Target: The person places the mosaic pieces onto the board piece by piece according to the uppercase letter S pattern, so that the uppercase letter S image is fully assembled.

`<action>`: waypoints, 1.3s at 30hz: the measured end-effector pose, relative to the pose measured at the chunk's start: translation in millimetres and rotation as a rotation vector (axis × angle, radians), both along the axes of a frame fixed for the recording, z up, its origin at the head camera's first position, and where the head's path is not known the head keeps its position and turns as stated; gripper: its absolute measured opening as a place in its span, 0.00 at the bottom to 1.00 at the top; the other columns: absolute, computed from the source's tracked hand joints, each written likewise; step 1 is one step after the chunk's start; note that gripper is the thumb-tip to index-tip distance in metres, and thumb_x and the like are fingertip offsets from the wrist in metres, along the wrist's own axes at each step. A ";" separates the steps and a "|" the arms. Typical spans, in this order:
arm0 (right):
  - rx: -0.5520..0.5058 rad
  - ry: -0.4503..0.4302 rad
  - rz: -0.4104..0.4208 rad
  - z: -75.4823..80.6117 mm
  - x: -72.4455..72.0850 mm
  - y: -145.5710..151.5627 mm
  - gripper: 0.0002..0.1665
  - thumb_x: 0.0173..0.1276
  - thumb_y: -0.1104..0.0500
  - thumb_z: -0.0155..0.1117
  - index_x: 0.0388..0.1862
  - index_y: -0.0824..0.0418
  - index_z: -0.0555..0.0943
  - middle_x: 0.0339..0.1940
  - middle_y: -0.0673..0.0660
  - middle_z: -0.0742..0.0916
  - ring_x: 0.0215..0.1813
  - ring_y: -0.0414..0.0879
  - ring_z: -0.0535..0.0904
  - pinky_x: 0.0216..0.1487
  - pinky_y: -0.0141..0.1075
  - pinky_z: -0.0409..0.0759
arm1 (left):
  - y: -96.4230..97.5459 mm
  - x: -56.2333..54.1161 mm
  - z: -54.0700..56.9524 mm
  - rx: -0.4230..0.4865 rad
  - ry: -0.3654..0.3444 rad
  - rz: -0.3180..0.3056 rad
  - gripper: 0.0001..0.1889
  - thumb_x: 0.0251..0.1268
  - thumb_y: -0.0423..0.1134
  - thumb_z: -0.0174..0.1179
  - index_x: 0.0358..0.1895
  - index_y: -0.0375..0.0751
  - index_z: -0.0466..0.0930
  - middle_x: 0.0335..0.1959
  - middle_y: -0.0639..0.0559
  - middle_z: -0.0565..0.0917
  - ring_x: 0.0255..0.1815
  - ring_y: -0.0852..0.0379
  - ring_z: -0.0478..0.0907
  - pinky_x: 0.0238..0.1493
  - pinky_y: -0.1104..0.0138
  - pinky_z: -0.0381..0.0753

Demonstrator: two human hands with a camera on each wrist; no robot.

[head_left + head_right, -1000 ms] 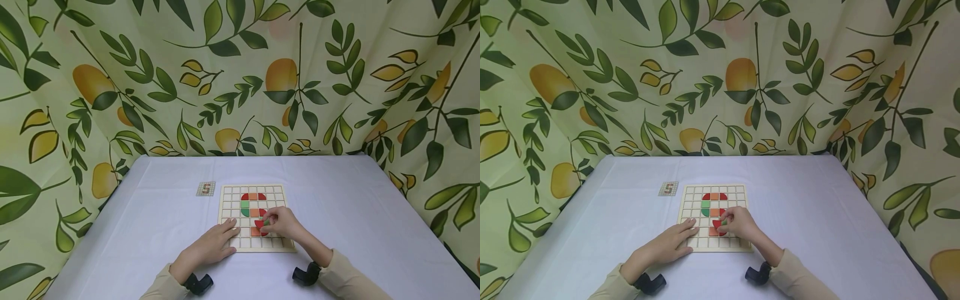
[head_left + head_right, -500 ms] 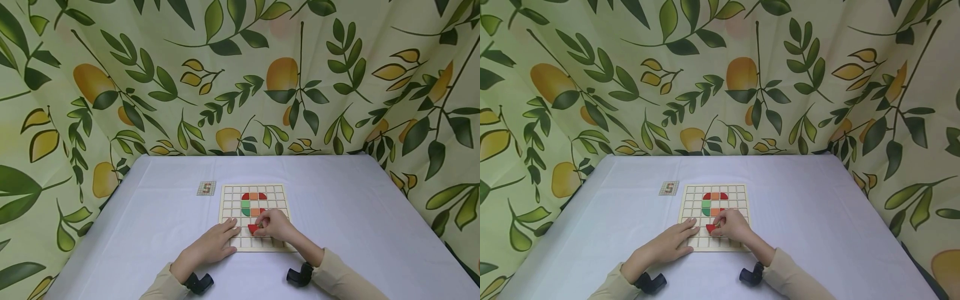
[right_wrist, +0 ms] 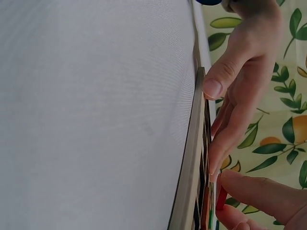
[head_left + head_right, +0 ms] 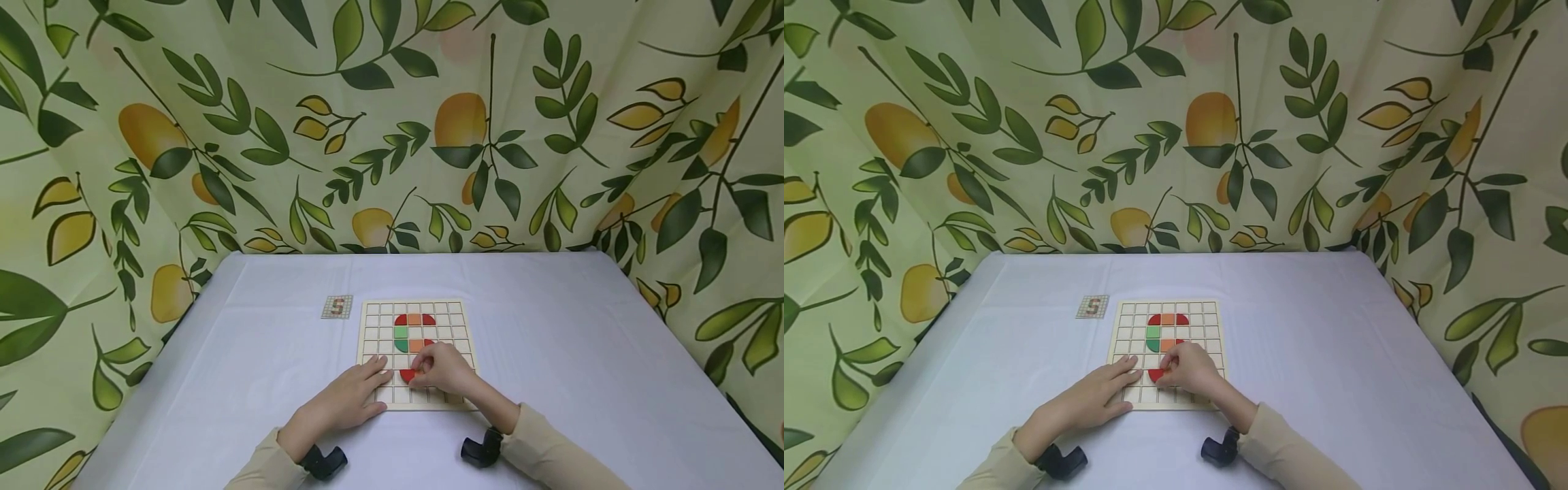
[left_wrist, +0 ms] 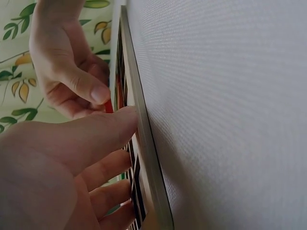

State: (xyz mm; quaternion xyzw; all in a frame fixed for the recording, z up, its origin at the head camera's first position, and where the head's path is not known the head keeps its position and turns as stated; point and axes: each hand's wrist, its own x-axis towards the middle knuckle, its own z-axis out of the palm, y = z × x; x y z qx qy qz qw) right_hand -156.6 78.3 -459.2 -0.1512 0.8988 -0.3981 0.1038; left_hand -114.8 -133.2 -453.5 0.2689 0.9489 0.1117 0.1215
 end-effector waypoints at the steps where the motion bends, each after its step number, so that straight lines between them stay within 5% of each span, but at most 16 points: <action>1: 0.004 -0.002 -0.002 -0.3 -0.1 -0.7 0.11 0.45 0.62 0.80 0.25 0.61 0.84 0.14 0.47 0.72 0.21 0.39 0.66 0.20 0.25 0.59 | -0.1 0.0 0.0 0.000 0.002 -0.002 0.30 0.67 0.51 0.57 0.70 0.46 0.67 0.76 0.48 0.63 0.79 0.48 0.57 0.74 0.51 0.65; 39: 0.085 0.000 -0.045 1.0 0.5 -10.7 0.11 0.44 0.59 0.81 0.24 0.57 0.83 0.12 0.47 0.72 0.19 0.39 0.66 0.20 0.27 0.57 | 0.0 -0.6 -0.7 0.025 0.010 -0.001 0.30 0.66 0.50 0.59 0.69 0.43 0.68 0.76 0.46 0.62 0.78 0.47 0.58 0.73 0.50 0.66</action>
